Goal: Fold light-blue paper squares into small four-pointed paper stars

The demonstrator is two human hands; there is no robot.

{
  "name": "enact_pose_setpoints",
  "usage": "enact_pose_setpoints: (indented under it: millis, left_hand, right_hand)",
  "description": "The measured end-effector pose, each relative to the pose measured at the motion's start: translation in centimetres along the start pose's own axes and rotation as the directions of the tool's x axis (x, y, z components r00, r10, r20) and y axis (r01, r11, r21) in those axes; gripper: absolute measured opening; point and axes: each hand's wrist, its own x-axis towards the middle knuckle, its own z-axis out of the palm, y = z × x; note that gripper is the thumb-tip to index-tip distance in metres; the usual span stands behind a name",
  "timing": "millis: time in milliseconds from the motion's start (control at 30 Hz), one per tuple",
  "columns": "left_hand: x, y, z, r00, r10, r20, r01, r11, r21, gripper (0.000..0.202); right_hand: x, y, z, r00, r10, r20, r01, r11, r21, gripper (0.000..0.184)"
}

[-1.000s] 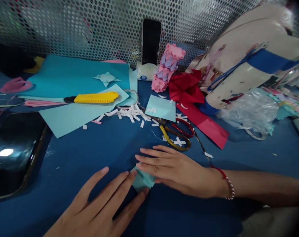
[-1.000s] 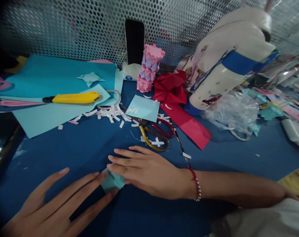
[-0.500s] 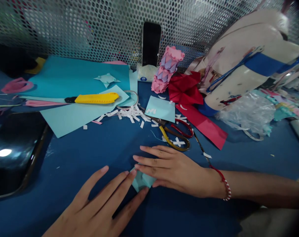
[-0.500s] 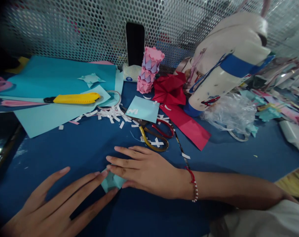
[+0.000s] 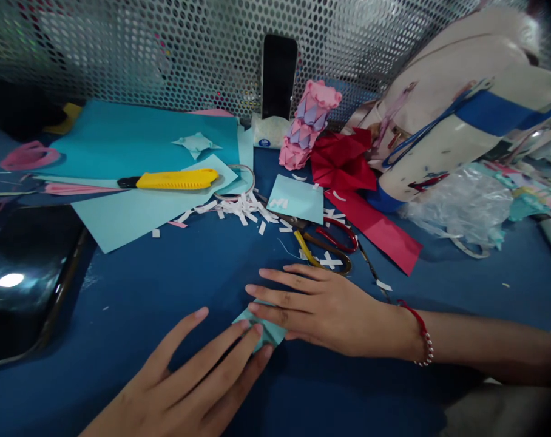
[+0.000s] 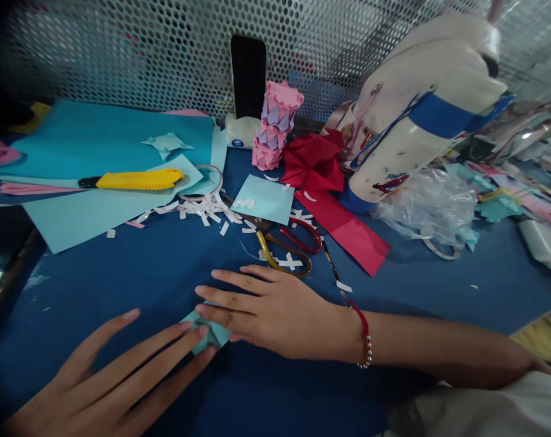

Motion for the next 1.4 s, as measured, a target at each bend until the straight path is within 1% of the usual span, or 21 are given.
enact_pose_setpoints:
  millis: [100,200,300,433,633,700,833,933,1067,1233,1300,1400]
  left_hand:
    - [0.25,-0.09,0.03,0.998,0.053,0.022,-0.053,0.999,-0.008,0.047]
    - [0.29,-0.10,0.07,0.998,0.063,0.012,-0.063,0.998,-0.005,0.046]
    - [0.25,-0.06,0.00,0.998,0.060,0.014,-0.060,0.998,-0.004,0.047]
    - [0.23,-0.09,-0.11,0.998,0.051,0.041,-0.051,0.999,0.000,0.048]
    - [0.16,-0.19,0.00,0.999,0.052,0.000,-0.052,0.999,-0.003,0.043]
    - [0.17,-0.23,0.03,0.999,0.053,0.012,-0.053,0.999,-0.009,0.043]
    - [0.23,-0.32,0.08,0.996,0.059,0.063,-0.058,0.998,-0.016,0.049]
    - [0.36,-0.39,0.08,0.995,0.062,0.072,-0.061,0.998,-0.014,0.049]
    - [0.53,-0.51,0.03,0.995,0.063,0.083,-0.060,0.998,-0.036,0.047]
    - [0.30,-0.60,0.07,0.993,0.088,0.081,-0.087,0.996,-0.019,0.050]
    - [0.14,-0.55,0.10,0.993,0.090,0.080,-0.089,0.996,-0.006,0.052]
    - [-0.03,-0.40,0.19,0.994,0.086,0.073,-0.086,0.996,-0.001,0.051]
  right_hand:
    - [-0.03,0.13,-0.07,1.000,0.004,0.024,-0.004,1.000,0.006,0.052]
    - [-0.12,0.33,0.05,0.999,-0.020,0.031,0.019,0.999,0.026,0.055]
    - [-0.28,0.60,0.30,0.999,-0.044,0.009,0.044,0.998,0.035,0.055]
    - [-0.39,0.75,0.50,0.997,-0.059,-0.041,0.060,0.998,0.022,0.048]
    - [-0.07,0.36,0.34,0.998,0.026,-0.051,-0.021,0.996,0.088,0.043]
    - [0.03,0.24,0.23,0.998,0.045,-0.049,-0.039,0.993,0.113,0.042]
    - [0.07,0.16,0.09,0.998,0.053,-0.027,-0.050,0.991,0.121,0.044]
    - [0.05,0.10,0.09,0.998,0.061,-0.027,-0.057,0.992,0.111,0.045]
    - [0.06,0.01,0.21,0.996,0.070,-0.059,-0.063,0.991,0.118,0.041]
    - [-0.01,0.03,0.23,0.998,0.054,-0.040,-0.049,0.993,0.107,0.044]
    - [-0.17,0.09,0.17,0.997,0.042,-0.070,-0.035,0.995,0.094,0.044]
    - [-0.49,0.14,0.09,0.982,-0.011,-0.191,0.024,0.998,0.065,0.040]
